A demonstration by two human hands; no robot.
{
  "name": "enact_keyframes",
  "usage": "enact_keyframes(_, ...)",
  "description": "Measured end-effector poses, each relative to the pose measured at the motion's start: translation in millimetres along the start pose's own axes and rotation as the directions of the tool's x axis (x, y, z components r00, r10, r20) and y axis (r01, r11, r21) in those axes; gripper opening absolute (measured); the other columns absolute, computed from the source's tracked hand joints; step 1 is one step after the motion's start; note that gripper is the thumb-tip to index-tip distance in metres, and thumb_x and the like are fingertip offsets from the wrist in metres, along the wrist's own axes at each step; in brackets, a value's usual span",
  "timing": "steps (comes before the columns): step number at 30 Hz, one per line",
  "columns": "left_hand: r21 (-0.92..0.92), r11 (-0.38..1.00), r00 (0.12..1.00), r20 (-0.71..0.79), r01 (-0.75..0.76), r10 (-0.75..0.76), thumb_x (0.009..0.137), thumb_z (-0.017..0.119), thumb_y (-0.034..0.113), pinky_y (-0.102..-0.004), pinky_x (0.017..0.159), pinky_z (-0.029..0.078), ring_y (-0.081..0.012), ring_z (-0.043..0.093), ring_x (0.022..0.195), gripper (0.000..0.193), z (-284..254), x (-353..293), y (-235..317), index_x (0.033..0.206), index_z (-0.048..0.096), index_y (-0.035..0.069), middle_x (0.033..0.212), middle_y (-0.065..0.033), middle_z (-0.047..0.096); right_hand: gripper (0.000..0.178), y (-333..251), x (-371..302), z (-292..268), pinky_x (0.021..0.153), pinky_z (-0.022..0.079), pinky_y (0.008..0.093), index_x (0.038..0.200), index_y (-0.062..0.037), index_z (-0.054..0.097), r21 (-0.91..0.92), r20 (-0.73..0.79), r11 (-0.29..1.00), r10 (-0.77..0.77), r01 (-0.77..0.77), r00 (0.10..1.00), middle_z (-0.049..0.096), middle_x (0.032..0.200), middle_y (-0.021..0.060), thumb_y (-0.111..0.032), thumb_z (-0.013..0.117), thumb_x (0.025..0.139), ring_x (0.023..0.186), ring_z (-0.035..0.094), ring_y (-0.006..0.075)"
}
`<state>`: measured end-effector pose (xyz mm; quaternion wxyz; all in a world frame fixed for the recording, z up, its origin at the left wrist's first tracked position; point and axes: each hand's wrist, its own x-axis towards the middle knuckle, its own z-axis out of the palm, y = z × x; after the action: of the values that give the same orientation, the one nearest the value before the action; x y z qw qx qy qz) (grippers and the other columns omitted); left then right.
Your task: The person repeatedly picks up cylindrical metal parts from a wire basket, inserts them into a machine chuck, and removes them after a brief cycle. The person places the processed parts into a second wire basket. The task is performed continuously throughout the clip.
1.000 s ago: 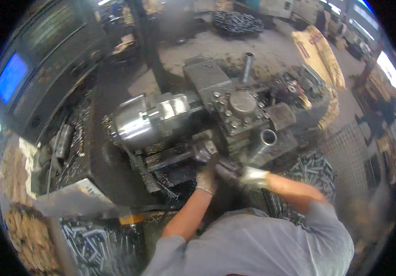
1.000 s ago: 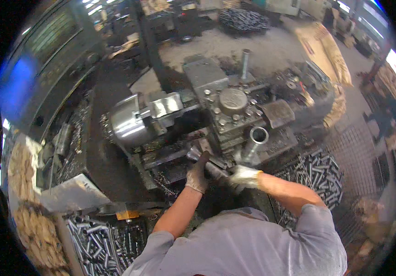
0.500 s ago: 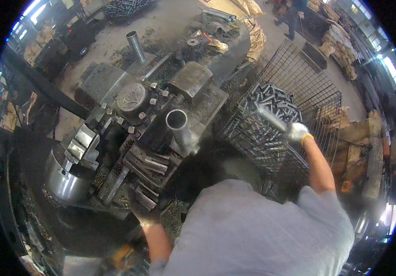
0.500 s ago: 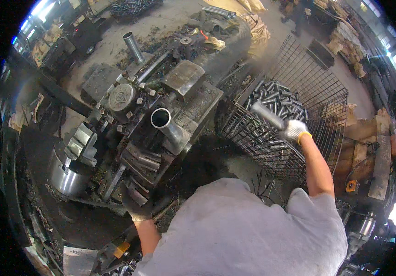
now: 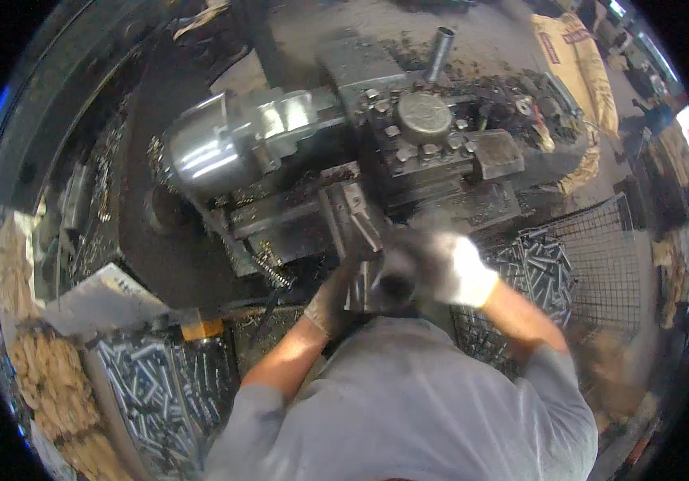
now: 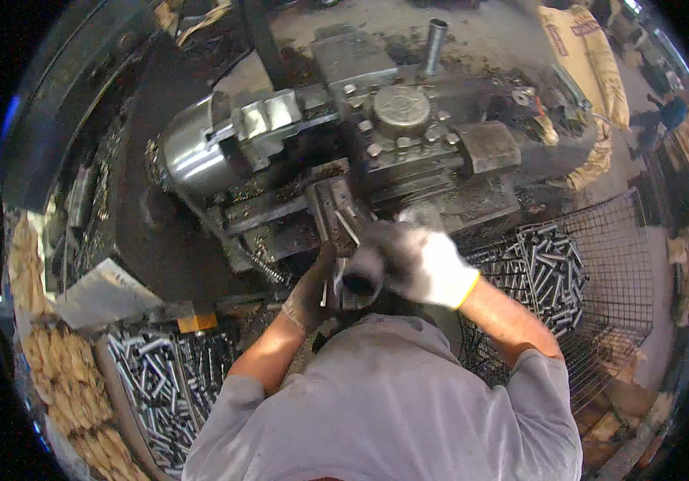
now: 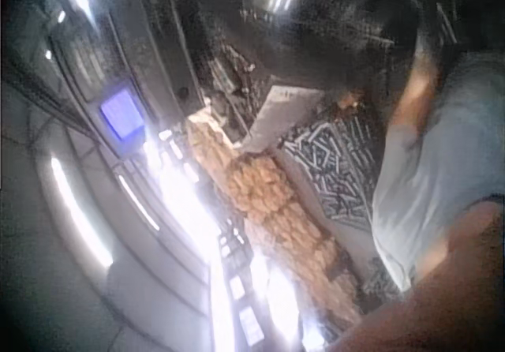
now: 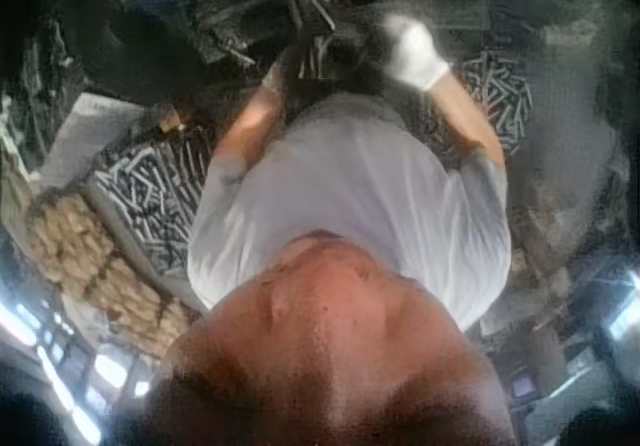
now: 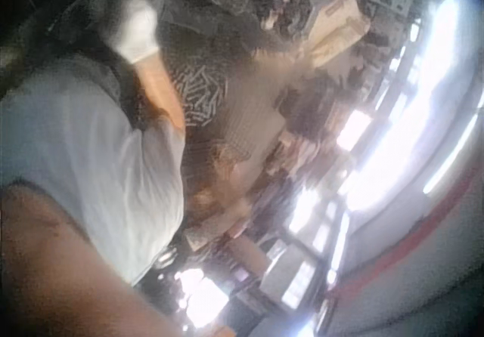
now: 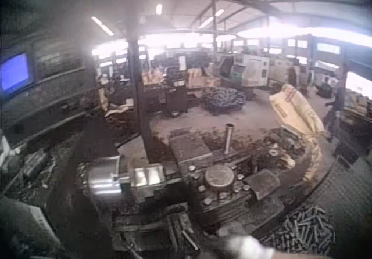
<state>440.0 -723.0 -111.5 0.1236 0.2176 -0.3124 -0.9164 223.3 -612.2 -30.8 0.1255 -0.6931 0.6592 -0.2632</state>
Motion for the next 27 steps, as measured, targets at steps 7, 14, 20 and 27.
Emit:
enact_keyframes(7, -0.263, 0.963, 0.968, -0.249, -0.054, -0.014, 0.106, 0.055, 0.05, -0.0405, 0.083, 0.062, -0.0268, 0.073, 0.093, 0.051, -68, -22, 19, 0.125, 0.066, 0.004, 0.107, -0.0159, 0.074, 0.054, 27, 52, 136, 0.078, 0.061, 0.0504, 0.133, -0.0054, 0.06, -0.379, 0.053, 0.845, 0.427, -0.377, 0.903, 0.071, 0.112, 0.0221, -0.03, 0.072, 0.086, 0.096, 0.073, 0.0421)
enact_keyframes(14, -0.081, 0.911, 0.885, -0.286, -0.404, 0.368, 0.105, 0.057, 0.056, -0.042, 0.087, 0.062, -0.0264, 0.073, 0.1, 0.056, -108, -7, 40, 0.133, 0.065, 0.008, 0.116, -0.0098, 0.074, 0.047, 21, 91, 75, 0.08, 0.056, 0.0368, 0.118, 0.002, 0.069, 0.571, 0.278, 0.681, 0.367, -0.46, 0.888, 0.077, 0.099, 0.0144, -0.033, 0.078, 0.088, 0.087, 0.07, 0.0206)
enact_keyframes(20, 0.288, 0.747, 0.641, -0.386, -0.599, 0.663, 0.107, 0.052, 0.054, -0.0435, 0.107, 0.05, -0.0299, 0.062, 0.123, 0.062, -45, 18, 77, 0.147, 0.055, 0.007, 0.134, -0.011, 0.066, 0.074, -37, 164, 45, 0.088, 0.057, 0.0364, 0.131, 0.0023, 0.064, 0.334, 0.578, 0.815, 0.22, -0.474, 0.786, 0.075, 0.112, 0.0135, -0.041, 0.088, 0.076, 0.095, 0.069, 0.0194)
enact_keyframes(27, 0.658, -0.57, 0.523, 0.301, 0.492, 0.798, 0.071, 0.089, 0.039, -0.0526, 0.113, 0.044, -0.0432, 0.054, 0.136, 0.092, -23, 32, 231, 0.144, 0.049, 0.003, 0.154, -0.0241, 0.048, 0.082, -9, 208, -73, 0.087, 0.061, 0.044, 0.136, -0.0018, 0.059, 0.163, -0.006, 0.984, -0.068, 0.069, 0.998, 0.074, 0.114, 0.0218, -0.037, 0.09, 0.068, 0.099, 0.075, 0.0359)
